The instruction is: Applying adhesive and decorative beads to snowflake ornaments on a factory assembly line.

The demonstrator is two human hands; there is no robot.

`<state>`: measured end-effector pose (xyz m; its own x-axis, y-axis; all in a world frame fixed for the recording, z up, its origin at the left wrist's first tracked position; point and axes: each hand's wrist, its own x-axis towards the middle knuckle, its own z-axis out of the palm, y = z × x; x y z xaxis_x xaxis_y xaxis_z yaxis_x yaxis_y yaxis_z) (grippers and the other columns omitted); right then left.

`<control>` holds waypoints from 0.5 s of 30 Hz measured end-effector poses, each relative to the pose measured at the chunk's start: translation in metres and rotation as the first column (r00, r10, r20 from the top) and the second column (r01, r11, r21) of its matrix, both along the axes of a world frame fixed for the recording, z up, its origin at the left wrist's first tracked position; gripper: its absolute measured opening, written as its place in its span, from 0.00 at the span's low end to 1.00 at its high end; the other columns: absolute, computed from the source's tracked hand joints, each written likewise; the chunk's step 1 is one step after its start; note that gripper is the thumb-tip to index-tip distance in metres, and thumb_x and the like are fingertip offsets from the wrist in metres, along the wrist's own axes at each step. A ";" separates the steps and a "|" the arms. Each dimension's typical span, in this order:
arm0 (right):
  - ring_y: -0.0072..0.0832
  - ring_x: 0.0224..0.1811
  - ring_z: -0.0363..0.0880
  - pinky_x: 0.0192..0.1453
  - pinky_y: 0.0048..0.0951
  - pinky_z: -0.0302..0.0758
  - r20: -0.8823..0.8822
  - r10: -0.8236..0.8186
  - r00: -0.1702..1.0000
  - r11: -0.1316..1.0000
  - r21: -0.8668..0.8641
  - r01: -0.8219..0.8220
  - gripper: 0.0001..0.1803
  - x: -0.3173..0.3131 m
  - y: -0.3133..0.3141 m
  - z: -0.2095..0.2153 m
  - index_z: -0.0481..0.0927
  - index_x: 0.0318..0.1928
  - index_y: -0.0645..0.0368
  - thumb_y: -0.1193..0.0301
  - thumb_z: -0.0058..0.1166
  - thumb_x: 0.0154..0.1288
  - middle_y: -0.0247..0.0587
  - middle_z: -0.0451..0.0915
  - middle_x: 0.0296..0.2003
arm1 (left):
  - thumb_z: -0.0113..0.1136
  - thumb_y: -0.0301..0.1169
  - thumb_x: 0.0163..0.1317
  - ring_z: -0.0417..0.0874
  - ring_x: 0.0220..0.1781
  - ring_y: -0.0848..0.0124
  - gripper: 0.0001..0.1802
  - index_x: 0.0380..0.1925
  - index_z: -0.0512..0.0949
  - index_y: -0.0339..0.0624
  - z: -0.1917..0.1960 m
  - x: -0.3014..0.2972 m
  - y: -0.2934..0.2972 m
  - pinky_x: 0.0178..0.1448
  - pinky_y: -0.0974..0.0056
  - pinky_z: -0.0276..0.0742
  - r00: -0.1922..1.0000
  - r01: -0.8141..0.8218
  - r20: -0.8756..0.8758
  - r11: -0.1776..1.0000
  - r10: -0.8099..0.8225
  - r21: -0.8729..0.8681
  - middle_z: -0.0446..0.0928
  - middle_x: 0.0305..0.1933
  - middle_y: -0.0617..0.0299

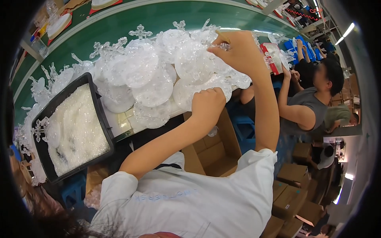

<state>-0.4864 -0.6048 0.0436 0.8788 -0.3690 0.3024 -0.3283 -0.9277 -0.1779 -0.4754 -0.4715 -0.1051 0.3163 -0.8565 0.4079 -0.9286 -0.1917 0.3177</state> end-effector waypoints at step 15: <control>0.40 0.23 0.79 0.32 0.37 0.73 -0.244 -0.014 0.970 0.996 0.080 0.034 0.12 0.026 -0.014 -0.020 0.89 0.33 0.63 0.65 0.72 0.58 0.51 0.82 0.23 | 0.71 0.30 0.44 0.84 0.32 0.66 0.15 0.34 0.80 0.40 -0.003 0.015 0.010 0.35 0.63 0.76 0.992 0.078 0.104 0.996 -0.074 -0.041 0.81 0.28 0.60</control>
